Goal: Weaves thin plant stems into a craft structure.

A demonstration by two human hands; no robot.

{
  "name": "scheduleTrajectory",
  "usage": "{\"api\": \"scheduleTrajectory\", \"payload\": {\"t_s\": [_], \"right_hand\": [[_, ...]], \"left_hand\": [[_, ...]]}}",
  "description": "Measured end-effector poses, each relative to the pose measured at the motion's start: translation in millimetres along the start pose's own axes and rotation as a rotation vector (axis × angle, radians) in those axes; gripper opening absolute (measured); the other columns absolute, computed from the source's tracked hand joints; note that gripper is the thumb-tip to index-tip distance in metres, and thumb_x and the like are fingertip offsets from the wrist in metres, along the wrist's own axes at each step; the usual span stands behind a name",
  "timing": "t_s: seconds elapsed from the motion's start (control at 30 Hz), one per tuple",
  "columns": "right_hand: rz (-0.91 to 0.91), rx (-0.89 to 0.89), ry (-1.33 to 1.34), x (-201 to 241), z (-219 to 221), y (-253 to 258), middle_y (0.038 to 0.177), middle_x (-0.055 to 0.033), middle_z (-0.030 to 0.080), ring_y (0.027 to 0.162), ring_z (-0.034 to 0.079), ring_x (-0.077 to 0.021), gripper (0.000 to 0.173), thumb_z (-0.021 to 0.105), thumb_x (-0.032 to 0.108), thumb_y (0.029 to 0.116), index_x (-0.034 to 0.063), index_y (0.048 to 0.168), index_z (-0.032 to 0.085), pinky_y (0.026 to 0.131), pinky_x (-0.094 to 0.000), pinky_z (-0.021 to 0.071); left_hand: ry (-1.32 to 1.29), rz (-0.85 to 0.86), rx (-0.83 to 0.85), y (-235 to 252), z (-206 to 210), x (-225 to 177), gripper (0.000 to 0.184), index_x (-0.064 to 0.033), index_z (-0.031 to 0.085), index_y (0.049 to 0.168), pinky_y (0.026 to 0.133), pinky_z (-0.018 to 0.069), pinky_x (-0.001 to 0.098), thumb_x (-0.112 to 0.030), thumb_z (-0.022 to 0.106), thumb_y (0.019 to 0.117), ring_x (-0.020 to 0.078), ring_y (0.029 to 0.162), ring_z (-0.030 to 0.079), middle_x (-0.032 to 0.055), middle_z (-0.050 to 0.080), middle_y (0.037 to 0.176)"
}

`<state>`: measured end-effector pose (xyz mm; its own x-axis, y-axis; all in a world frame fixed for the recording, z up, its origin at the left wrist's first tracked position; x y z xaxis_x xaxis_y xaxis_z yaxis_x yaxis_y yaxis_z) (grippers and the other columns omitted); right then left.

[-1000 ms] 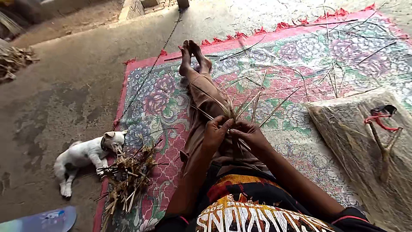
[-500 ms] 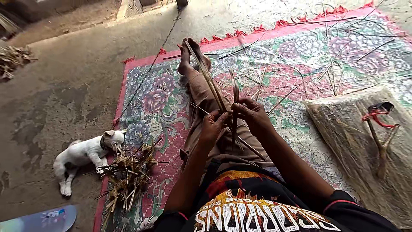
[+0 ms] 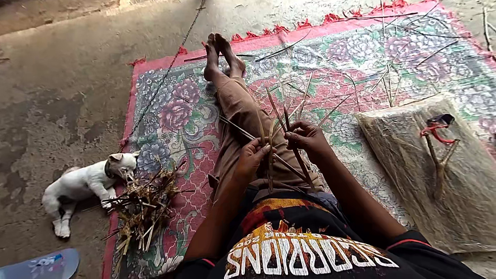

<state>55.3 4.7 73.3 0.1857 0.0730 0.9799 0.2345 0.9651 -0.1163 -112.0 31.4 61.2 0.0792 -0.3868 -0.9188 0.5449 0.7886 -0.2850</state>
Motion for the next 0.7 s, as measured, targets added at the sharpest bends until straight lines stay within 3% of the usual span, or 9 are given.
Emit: {"api": "scheduleTrajectory", "payload": {"t_s": [0.23,0.5,0.6,0.7], "right_hand": [[-0.118,0.107,-0.140,-2.8,20.5,3.1,0.072,-0.0004,0.065,0.060,0.060,-0.0058,0.008,0.066,-0.003,0.0922,0.0007,0.100,0.067,0.062,-0.0253,0.0562],[-0.143,0.132,-0.046,7.2,27.8,2.0,0.078,-0.0008,0.069,0.064,0.064,-0.0058,0.011,0.070,-0.004,0.0911,0.0024,0.100,0.067,0.064,-0.0236,0.0581],[-0.063,0.142,-0.012,-0.1,26.5,3.0,0.081,-0.0022,0.070,0.068,0.066,-0.0080,0.016,0.071,-0.004,0.0889,0.0026,0.102,0.064,0.067,-0.0264,0.0591],[-0.004,0.199,0.010,-7.4,29.2,1.7,0.083,-0.0019,0.071,0.070,0.066,-0.0070,0.007,0.067,0.000,0.0940,0.0004,0.101,0.069,0.069,-0.0257,0.0589]], "left_hand": [[-0.009,0.125,-0.083,13.0,-5.1,-33.4,0.023,-0.0118,0.056,0.130,0.065,0.0604,0.0277,-0.011,0.048,0.1077,0.0128,0.070,0.069,0.0067,0.070,0.093],[0.341,0.187,0.152,4.4,6.4,-22.0,0.017,-0.0037,0.062,0.119,0.063,0.0541,0.0219,-0.006,0.054,0.1045,0.0080,0.067,0.062,0.0059,0.067,0.087],[0.446,0.232,0.196,4.0,8.2,-24.4,0.014,-0.0023,0.065,0.113,0.063,0.0543,0.0241,-0.007,0.056,0.1037,0.0097,0.067,0.063,0.0066,0.068,0.085],[0.594,0.276,0.209,4.5,11.1,-25.9,0.012,-0.0036,0.067,0.108,0.064,0.0541,0.0274,-0.011,0.059,0.1031,0.0102,0.068,0.063,0.0051,0.068,0.083]]}}
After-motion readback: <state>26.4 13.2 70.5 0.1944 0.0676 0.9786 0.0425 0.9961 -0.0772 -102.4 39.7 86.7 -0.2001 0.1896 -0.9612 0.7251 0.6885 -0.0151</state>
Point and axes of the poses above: each hand's wrist, its own y-axis towards the middle knuckle, its own z-axis out of the palm, x = y × z, the point moved 10 cm from there along y, towards the middle knuckle
